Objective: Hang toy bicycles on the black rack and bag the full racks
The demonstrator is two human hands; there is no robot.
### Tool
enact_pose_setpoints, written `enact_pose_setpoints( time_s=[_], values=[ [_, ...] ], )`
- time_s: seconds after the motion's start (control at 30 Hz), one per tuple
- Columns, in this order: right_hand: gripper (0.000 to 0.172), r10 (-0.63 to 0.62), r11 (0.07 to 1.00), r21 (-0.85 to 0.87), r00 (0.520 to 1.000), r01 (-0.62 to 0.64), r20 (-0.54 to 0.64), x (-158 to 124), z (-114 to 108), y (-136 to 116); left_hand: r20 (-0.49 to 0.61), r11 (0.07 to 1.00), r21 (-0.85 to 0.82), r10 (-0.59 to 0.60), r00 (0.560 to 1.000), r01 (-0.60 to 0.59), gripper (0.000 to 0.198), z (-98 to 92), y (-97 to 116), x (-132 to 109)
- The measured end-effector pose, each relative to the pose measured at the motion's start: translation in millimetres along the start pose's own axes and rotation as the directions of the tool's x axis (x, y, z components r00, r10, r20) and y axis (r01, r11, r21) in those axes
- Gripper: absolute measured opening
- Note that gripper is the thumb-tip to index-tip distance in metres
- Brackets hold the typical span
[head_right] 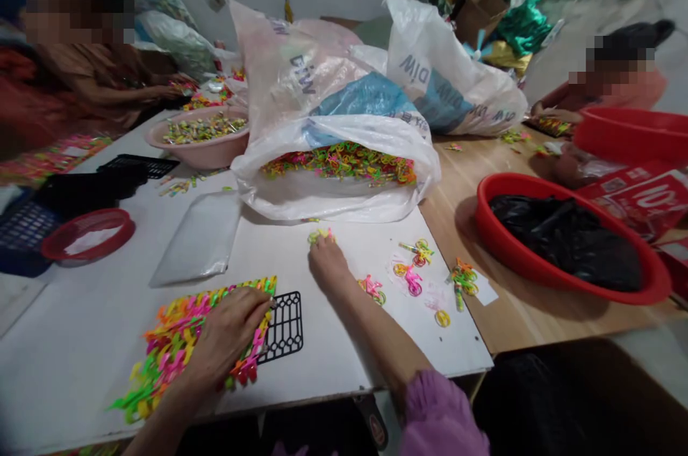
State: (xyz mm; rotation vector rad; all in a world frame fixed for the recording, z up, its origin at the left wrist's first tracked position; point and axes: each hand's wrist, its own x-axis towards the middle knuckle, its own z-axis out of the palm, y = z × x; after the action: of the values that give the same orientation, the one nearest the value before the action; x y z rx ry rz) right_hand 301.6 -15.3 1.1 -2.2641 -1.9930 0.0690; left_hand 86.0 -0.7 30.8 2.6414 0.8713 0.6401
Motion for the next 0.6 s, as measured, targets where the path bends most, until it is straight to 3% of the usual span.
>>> enact_pose_setpoints(
  time_s=[0.1,0.2,0.33,0.4,0.5,0.6],
  values=[
    [0.021,-0.078,0.994,0.069,0.997,0.079,-0.013,-45,7,-7,0.007,0.998,0.028,-0.052,0.999,0.052,0.018,-2.5,-5,5],
    [0.021,0.045,0.988,0.152,0.999,-0.041,-0.025,-73,5,-7,-0.002,0.99,0.083,-0.114,0.993,0.114,0.017,-3.2,-11,13],
    [0.017,0.285,0.951,0.116,0.958,-0.285,0.024,-59,2,-11,-0.017,0.98,0.136,-0.144,0.989,0.145,0.018,-1.1,-13,22],
    [0.016,0.362,0.914,0.18,0.932,-0.363,0.04,-48,1,-15,-0.01,0.979,0.143,-0.146,0.989,0.146,0.018,-3.7,-10,24],
    [0.017,0.414,0.756,0.506,0.902,-0.415,0.122,-44,-1,-22,-0.064,0.984,0.111,-0.135,0.989,0.141,0.017,-15.6,-4,20],
    [0.026,0.34,0.442,0.845,0.928,-0.301,0.153,-59,1,-37,-0.174,0.989,0.065,-0.121,0.977,0.134,0.019,-29.0,3,7]
  ],
)
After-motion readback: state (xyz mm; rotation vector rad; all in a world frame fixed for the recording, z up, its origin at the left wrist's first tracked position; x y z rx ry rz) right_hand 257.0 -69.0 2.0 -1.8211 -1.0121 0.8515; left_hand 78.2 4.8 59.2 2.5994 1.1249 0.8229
